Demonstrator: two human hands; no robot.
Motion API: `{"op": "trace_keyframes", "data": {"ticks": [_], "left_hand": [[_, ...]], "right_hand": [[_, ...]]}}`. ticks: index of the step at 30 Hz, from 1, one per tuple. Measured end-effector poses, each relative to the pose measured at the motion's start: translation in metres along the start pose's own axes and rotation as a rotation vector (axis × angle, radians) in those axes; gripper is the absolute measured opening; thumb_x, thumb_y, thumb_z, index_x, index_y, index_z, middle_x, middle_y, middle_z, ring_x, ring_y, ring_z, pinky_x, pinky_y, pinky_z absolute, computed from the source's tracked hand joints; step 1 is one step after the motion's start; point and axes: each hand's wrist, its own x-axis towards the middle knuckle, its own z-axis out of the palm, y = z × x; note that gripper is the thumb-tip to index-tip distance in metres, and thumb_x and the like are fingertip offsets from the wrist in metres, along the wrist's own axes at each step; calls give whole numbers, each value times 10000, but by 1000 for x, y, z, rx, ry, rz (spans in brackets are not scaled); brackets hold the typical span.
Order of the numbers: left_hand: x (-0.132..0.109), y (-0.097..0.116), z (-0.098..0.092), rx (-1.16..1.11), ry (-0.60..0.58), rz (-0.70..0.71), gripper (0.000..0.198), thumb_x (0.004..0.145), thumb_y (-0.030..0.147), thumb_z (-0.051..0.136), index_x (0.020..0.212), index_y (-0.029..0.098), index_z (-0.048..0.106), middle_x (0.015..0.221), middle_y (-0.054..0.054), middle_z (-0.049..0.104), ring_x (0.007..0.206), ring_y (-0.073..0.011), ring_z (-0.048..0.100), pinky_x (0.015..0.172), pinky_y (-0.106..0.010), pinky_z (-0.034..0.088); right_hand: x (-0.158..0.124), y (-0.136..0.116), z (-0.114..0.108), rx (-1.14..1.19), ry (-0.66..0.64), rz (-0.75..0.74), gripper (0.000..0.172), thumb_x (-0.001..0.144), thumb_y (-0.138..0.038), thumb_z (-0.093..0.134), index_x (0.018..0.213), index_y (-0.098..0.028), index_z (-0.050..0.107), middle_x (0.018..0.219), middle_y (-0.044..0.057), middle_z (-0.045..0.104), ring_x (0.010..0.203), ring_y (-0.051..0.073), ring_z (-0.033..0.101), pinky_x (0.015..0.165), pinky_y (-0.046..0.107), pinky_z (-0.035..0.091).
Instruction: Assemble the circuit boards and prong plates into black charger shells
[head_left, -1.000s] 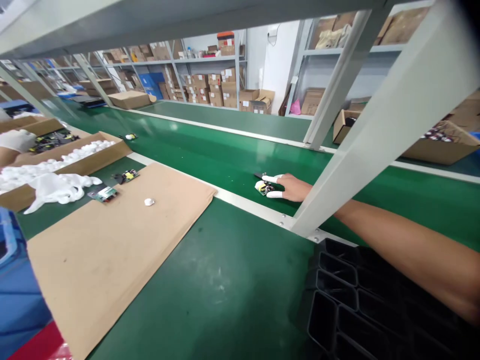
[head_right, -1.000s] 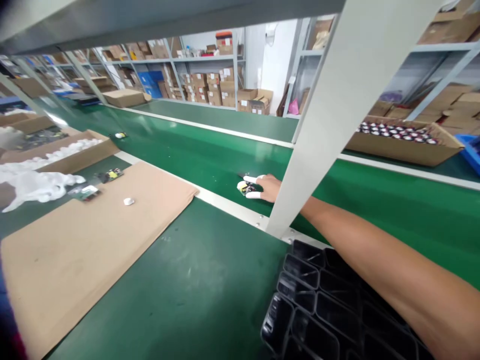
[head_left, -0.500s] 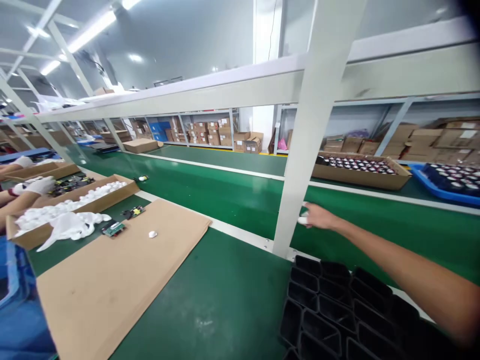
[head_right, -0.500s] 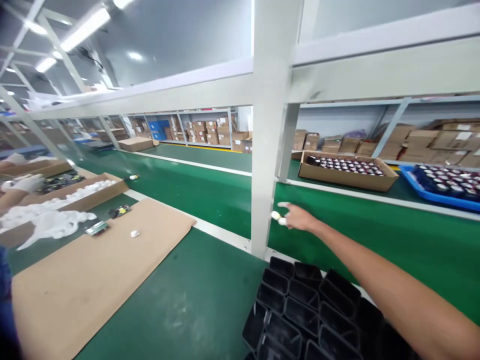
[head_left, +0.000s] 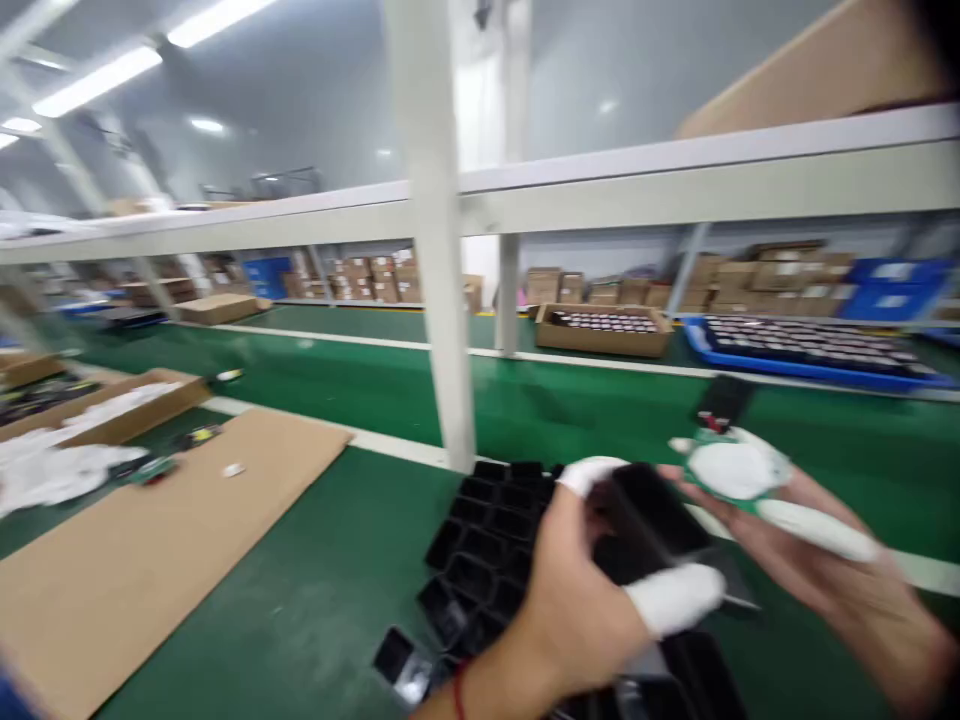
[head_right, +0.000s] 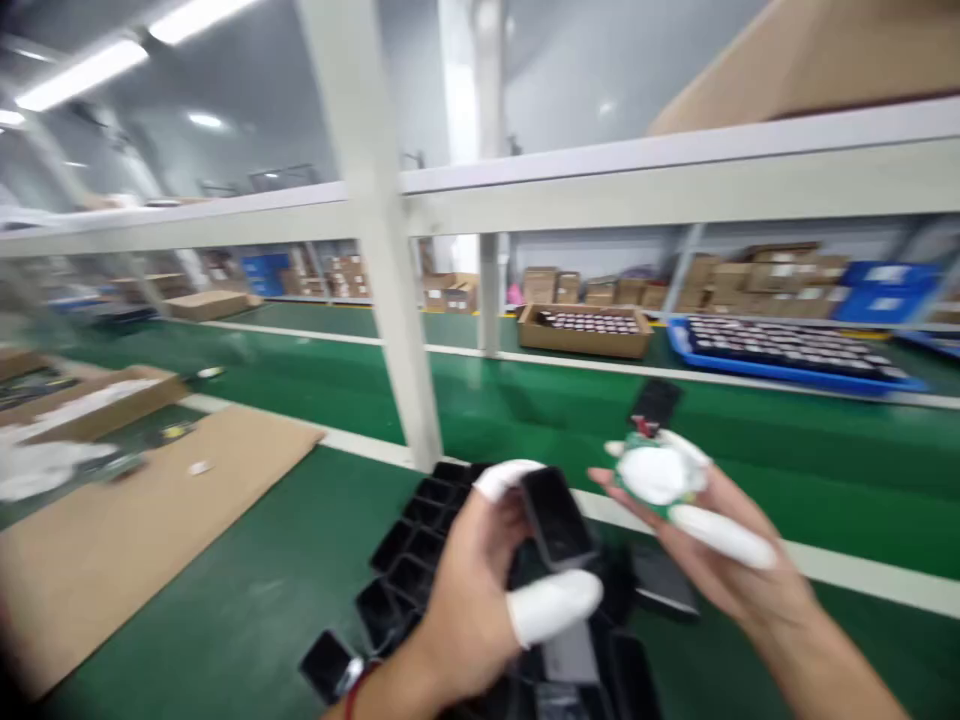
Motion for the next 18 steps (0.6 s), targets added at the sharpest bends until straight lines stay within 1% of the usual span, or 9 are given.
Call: {"op": "trace_keyframes", "data": {"ticks": [1, 2, 3, 5, 7, 8, 10, 14, 18], "left_hand": [[4, -5, -1, 119, 2, 46, 707, 671, 277, 846, 1251, 180, 454, 1258, -99, 552, 1132, -204, 564, 1004, -342, 471], [7, -10, -3, 193, 6, 55, 700, 696, 286, 832, 1262, 180, 435, 1266, -98, 545, 1142, -199, 562, 1011, -330, 472], [11, -14, -5, 251, -2, 56, 704, 724, 283, 815, 1291, 184, 409, 1291, -101, 533, 1154, -194, 562, 1026, -322, 469], [16, -19, -8, 313, -78, 82, 693, 761, 262, 790, 1318, 176, 386, 1352, -119, 491, 1229, -202, 524, 1070, -313, 442], [19, -21, -10, 350, -116, 72, 688, 785, 271, 772, 1329, 160, 367, 1351, -147, 489, 1245, -218, 517, 1063, -325, 451], [19, -21, -11, 359, -118, 55, 692, 790, 281, 770, 1332, 154, 358, 1344, -160, 494, 1244, -224, 520, 1057, -329, 457], [20, -22, -13, 358, -111, 15, 706, 796, 284, 770, 1339, 152, 340, 1337, -170, 503, 1224, -220, 540, 1047, -328, 470], [18, -27, -15, 342, -117, -2, 679, 822, 208, 744, 1377, 182, 354, 1372, -137, 489, 1253, -201, 522, 1050, -274, 472], [14, -28, -10, 380, -192, 62, 644, 843, 150, 714, 1398, 305, 428, 1394, -60, 481, 1281, -220, 504, 1038, -267, 488]], "right_hand": [[-3, -16, 1, 128, 25, -6, 437, 987, -533, 333, 1413, -441, 306, 1409, 60, 502, 1229, 286, 553, 1006, 505, 496], [-3, -29, 2, 420, 53, -1, 368, 974, -464, 451, 1334, -395, 422, 1341, 58, 561, 1193, 299, 577, 1040, 530, 455], [-2, -40, 2, 600, 59, -12, 408, 923, -418, 580, 1304, -332, 467, 1284, 73, 599, 1182, 298, 584, 1060, 507, 441], [0, -56, 2, 751, 66, -5, 687, 806, -337, 745, 1385, -275, 382, 1237, 119, 617, 1187, 286, 584, 1027, 445, 475], [2, -65, 0, 812, 54, 5, 1012, 777, -259, 776, 1522, -319, 94, 1239, 128, 607, 1179, 264, 592, 988, 438, 497], [2, -67, -1, 831, 44, 3, 1121, 790, -222, 763, 1533, -352, -66, 1251, 123, 599, 1177, 248, 594, 984, 442, 498], [0, -67, -3, 846, 25, -20, 1213, 817, -151, 729, 1501, -386, -244, 1284, 109, 579, 1180, 206, 589, 1007, 427, 480], [-4, -63, 0, 835, 7, -28, 1243, 838, -74, 691, 1450, -419, -334, 1370, 106, 520, 1154, 156, 592, 999, 366, 483], [-11, -65, 6, 716, 4, -45, 1301, 798, -32, 719, 1447, -439, -333, 1355, 75, 529, 1198, 169, 565, 1036, 384, 465]]}}
